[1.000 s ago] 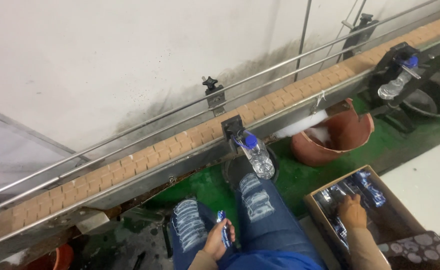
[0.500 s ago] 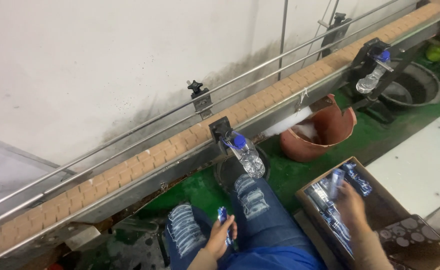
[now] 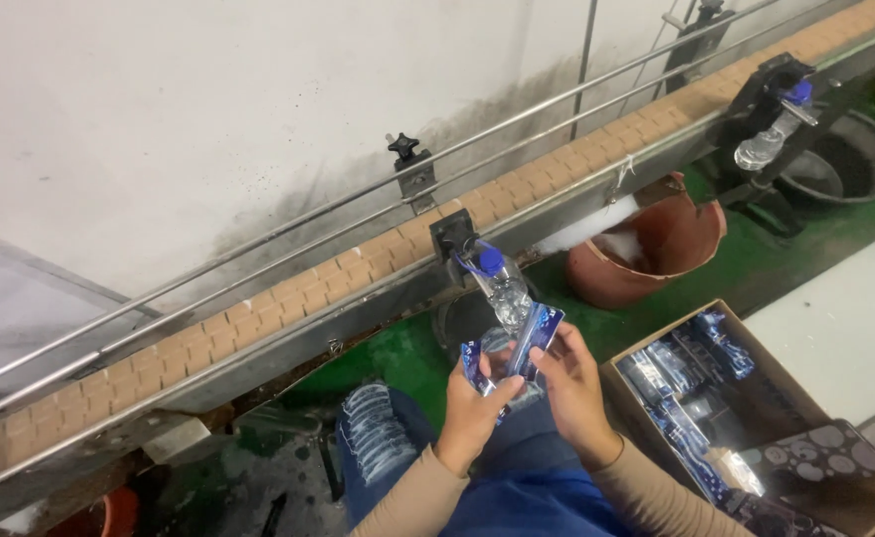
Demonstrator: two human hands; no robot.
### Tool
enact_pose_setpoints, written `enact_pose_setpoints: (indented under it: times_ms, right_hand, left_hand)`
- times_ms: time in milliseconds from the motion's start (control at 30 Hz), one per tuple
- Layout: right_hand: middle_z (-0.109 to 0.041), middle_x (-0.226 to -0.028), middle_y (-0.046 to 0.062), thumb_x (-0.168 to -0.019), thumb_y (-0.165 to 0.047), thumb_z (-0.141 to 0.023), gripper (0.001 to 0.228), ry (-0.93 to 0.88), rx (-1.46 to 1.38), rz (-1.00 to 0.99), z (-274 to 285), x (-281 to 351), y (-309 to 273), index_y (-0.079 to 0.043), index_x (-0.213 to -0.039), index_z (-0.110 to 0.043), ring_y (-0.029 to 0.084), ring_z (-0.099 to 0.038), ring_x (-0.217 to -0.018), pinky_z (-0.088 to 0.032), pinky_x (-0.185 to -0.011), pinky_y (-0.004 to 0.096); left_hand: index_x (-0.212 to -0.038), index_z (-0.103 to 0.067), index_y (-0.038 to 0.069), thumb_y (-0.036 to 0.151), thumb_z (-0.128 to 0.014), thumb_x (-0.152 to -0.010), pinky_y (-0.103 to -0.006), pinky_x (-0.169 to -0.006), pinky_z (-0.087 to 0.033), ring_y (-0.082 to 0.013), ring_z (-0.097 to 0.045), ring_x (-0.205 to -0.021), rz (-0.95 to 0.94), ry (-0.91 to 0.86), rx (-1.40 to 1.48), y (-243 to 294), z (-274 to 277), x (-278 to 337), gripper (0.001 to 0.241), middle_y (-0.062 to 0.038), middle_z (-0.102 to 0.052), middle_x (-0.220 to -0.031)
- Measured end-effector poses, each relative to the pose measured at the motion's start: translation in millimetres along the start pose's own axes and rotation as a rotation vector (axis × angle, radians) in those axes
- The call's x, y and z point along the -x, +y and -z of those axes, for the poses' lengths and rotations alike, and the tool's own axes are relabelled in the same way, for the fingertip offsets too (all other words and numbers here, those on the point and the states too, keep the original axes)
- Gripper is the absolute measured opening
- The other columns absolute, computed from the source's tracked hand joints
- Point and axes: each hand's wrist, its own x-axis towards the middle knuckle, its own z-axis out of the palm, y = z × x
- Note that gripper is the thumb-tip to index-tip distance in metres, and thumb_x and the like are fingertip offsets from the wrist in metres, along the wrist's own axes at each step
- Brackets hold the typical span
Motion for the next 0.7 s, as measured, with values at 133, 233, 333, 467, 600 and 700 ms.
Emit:
enact_pose_setpoints:
  times_ms: [133,233,333,467,600,700]
  right_hand:
    - [-0.062,-0.099,0.014,-0.078,-0.008,-0.061,0.032,-0.007,0.148,0.035,-4,8,-10,-0.002,-0.109,-0.052,0.027,-0.064,-0.096,-0.053,-0.084,0.038]
    - [-0.062,-0.102,0.015,-0.077,-0.005,-0.061,0.038,0.071,0.087,0.036,-3,4,-18,0.0,-0.113,-0.052,0.027,-0.062,-0.094,-0.049,-0.086,0.036]
    - [-0.057,-0.105,0.019,-0.078,-0.006,-0.058,0.043,0.128,0.075,0.032,0,1,-31,0.0,-0.119,-0.048,0.032,-0.062,-0.095,-0.055,-0.077,0.042]
    - [-0.059,-0.103,0.015,-0.083,-0.004,-0.054,0.036,0.133,0.024,0.144,19,-7,-35,-0.002,-0.119,-0.049,0.029,-0.061,-0.096,-0.052,-0.084,0.04]
    - [-0.06,-0.093,0.011,-0.088,-0.001,-0.049,0.033,0.356,0.022,0.176,35,-11,-50,0.0,-0.121,-0.046,0.021,-0.061,-0.09,-0.051,-0.086,0.029]
    - [-0.059,-0.1,0.013,-0.085,-0.006,-0.055,0.034,0.528,0.296,0.129,77,-19,-65,-0.006,-0.118,-0.049,0.023,-0.062,-0.09,-0.053,-0.084,0.032]
  left_hand:
    - [-0.071,-0.037,0.015,0.01,-0.078,-0.064,-0.0291,-0.065,-0.053,-0.0131,-0.063,-0.074,-0.038,0.03,-0.249,9,-6,1,0.042,-0.007,-0.064,-0.079]
    - [-0.069,-0.036,0.015,0.01,-0.078,-0.063,-0.0274,-0.067,-0.052,-0.0121,-0.066,-0.072,0.006,0.057,-0.365,16,-13,-1,0.042,-0.006,-0.07,-0.079]
    - [-0.067,-0.037,0.016,0.013,-0.078,-0.063,-0.027,-0.065,-0.051,-0.0139,-0.068,-0.074,-0.002,0.023,-0.427,12,-13,0,0.041,-0.007,-0.07,-0.079]
    - [-0.067,-0.038,0.014,0.01,-0.078,-0.063,-0.029,-0.068,-0.053,-0.0178,-0.067,-0.076,0.02,-0.037,-0.367,6,-16,-2,0.04,-0.011,-0.068,-0.08]
    - [-0.064,-0.035,0.015,0.014,-0.077,-0.063,-0.0317,-0.076,-0.048,-0.0138,-0.063,-0.077,0.021,-0.11,-0.398,4,-16,-1,0.042,-0.004,-0.068,-0.077]
    - [-0.067,-0.037,0.015,0.01,-0.076,-0.064,-0.0318,-0.069,-0.052,-0.0156,-0.066,-0.075,0.02,-0.143,-0.364,6,-12,-3,0.04,-0.009,-0.069,-0.077]
